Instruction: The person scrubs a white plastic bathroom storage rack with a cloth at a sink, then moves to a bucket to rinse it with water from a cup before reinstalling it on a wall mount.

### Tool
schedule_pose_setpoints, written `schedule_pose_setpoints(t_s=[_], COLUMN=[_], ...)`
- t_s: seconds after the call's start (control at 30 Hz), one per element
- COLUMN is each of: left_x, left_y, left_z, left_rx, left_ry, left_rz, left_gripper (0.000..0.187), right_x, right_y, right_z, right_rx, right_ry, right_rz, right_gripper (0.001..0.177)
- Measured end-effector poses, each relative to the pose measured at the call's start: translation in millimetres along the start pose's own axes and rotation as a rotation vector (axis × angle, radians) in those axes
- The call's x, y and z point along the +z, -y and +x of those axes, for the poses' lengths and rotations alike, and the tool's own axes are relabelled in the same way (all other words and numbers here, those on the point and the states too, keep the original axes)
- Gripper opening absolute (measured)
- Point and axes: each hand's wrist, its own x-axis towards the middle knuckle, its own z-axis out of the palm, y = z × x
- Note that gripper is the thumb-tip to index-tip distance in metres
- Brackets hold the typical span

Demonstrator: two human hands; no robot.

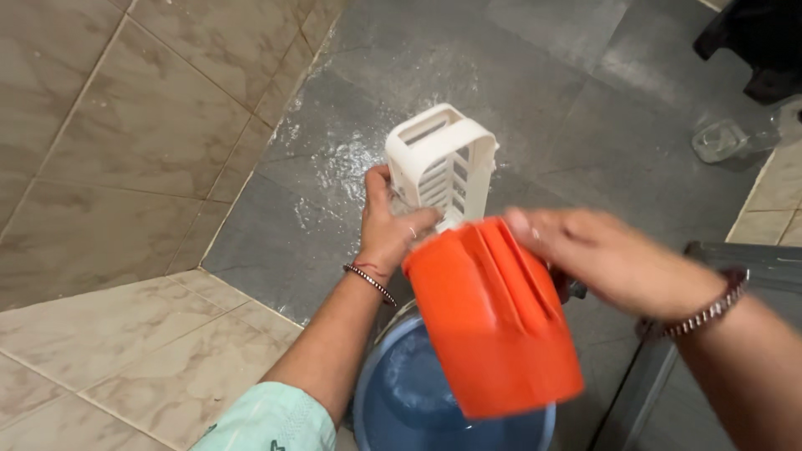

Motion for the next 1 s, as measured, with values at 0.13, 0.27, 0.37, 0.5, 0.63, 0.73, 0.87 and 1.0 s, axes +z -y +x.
schedule_pose_setpoints(t_s=[0.13, 0.27, 0.37, 0.5, 0.63, 0.73, 0.87, 1.0], left_x=[-1, -12, -22, -32, -43, -48, -52, -46], left_y=[-11, -6, 2, 11, 21, 26, 23, 10], left_z=[5, 3, 2, 2, -5, -11, -13, -25], left_rx=[0.191, 0.13, 0.095, 0.071, 0.024, 0.029, 0.064, 0.118], left_ry=[-0.022, -0.047, -0.011, 0.021, 0.046, 0.015, -0.003, -0.004], left_rz=[0.107, 0.168, 0.132, 0.098, 0.049, 0.155, 0.197, 0.352], left_gripper=[0.089, 0.091, 0.09, 0.09, 0.093, 0.098, 0.095, 0.086], right_x=[60, 165, 227, 296, 332, 333, 314, 268], right_y=[-59, -101, -143, -200, -239, -250, -243, -221], right_z=[-22, -3, 35, 88, 129, 129, 57, -7], right_rx=[0.03, 0.019, 0.281, 0.304, 0.343, 0.188, -0.199, -0.191], right_ry=[0.182, -0.042, 0.076, 0.052, -0.067, -0.146, -0.328, -0.307], right_rz=[0.171, -0.089, -0.2, -0.345, -0.249, -0.222, -0.115, -0.17], right_gripper=[0.053, 0.055, 0.063, 0.068, 0.06, 0.045, 0.036, 0.032])
